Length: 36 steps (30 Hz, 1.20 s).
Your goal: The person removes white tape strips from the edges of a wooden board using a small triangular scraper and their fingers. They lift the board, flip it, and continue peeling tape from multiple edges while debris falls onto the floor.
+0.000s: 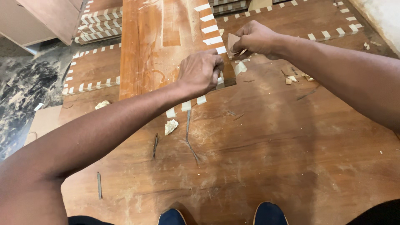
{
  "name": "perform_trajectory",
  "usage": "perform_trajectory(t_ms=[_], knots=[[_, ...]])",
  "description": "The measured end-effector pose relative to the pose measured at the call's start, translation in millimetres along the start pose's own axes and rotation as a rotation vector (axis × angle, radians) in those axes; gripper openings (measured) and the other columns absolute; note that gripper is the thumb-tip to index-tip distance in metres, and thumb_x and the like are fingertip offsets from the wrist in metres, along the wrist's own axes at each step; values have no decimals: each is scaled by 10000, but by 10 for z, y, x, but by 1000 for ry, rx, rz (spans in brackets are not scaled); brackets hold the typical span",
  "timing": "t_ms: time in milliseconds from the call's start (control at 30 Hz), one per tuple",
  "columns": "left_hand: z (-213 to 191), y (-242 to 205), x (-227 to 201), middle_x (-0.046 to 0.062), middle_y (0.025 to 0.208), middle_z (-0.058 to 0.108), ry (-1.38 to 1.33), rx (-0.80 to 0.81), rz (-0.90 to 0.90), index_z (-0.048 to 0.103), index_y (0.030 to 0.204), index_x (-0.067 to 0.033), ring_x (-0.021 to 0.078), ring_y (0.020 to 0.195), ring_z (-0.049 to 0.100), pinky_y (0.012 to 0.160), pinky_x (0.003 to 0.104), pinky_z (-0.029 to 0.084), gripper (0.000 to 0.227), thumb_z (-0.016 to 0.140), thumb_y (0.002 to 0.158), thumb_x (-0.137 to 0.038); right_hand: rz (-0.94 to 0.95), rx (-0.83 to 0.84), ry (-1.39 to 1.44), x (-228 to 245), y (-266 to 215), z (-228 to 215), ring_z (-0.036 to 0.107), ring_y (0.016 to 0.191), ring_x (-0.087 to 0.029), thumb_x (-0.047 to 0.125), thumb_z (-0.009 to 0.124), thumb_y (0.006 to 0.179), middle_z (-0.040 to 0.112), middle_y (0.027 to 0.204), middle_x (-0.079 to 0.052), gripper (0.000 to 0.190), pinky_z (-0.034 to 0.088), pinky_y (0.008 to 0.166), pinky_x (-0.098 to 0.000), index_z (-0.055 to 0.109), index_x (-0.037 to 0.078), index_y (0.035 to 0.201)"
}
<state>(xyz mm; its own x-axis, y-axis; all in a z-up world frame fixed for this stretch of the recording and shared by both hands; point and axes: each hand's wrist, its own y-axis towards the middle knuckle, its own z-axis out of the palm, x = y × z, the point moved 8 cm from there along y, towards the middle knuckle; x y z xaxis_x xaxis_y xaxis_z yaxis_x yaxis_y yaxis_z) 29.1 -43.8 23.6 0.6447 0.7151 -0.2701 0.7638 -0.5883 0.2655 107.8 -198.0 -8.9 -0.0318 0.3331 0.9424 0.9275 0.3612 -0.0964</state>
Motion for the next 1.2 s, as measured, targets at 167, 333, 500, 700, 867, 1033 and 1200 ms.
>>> perform_trajectory(t_ms=[167,333,500,700,867,1033,1200], knots=[[-53,-18,-38,68,855,603,-53,-35,20,651,767,-84,241,821,604,720,462,510,140,537,756,-3,87,2,89,-23,3,49,755,810,-211,53,644,929,729,947,-137,217,650,708,-313,645,-112,1071],[-129,-79,-28,51,929,621,-98,-99,1,691,1008,-104,245,835,602,731,469,508,243,571,804,-45,129,-60,229,-3,35,26,764,810,-221,21,565,949,723,966,-138,238,672,702,-328,566,-30,1182],[9,-87,0,49,886,615,-1,-21,-16,697,877,-99,225,807,601,717,455,516,218,504,858,1,121,-19,207,38,37,52,757,794,-185,52,589,979,719,958,-135,235,668,686,-303,595,-106,1153],[-21,-30,13,75,829,583,6,-66,67,650,879,-61,236,752,588,650,438,516,99,586,813,-23,144,-34,200,23,7,58,754,754,-186,44,609,961,713,935,-123,217,662,672,-297,581,-97,1124],[-64,-45,-26,59,854,638,-28,-121,137,698,808,-106,247,780,605,660,468,502,66,667,865,-98,133,-38,166,30,-8,47,747,750,-185,32,619,945,702,950,-138,222,660,666,-296,575,-82,1130],[54,22,-81,119,890,547,185,13,202,574,896,-37,246,827,540,661,457,479,190,479,1046,-104,130,-55,123,5,-8,-1,750,758,-188,37,597,947,709,977,-152,190,655,672,-298,586,-66,1106],[162,131,-78,133,930,477,293,308,216,471,1024,-38,242,821,451,691,472,445,200,331,1023,-181,142,-87,89,-65,-8,-106,738,790,-173,52,594,969,697,1003,-149,234,647,668,-311,614,-117,1129]])
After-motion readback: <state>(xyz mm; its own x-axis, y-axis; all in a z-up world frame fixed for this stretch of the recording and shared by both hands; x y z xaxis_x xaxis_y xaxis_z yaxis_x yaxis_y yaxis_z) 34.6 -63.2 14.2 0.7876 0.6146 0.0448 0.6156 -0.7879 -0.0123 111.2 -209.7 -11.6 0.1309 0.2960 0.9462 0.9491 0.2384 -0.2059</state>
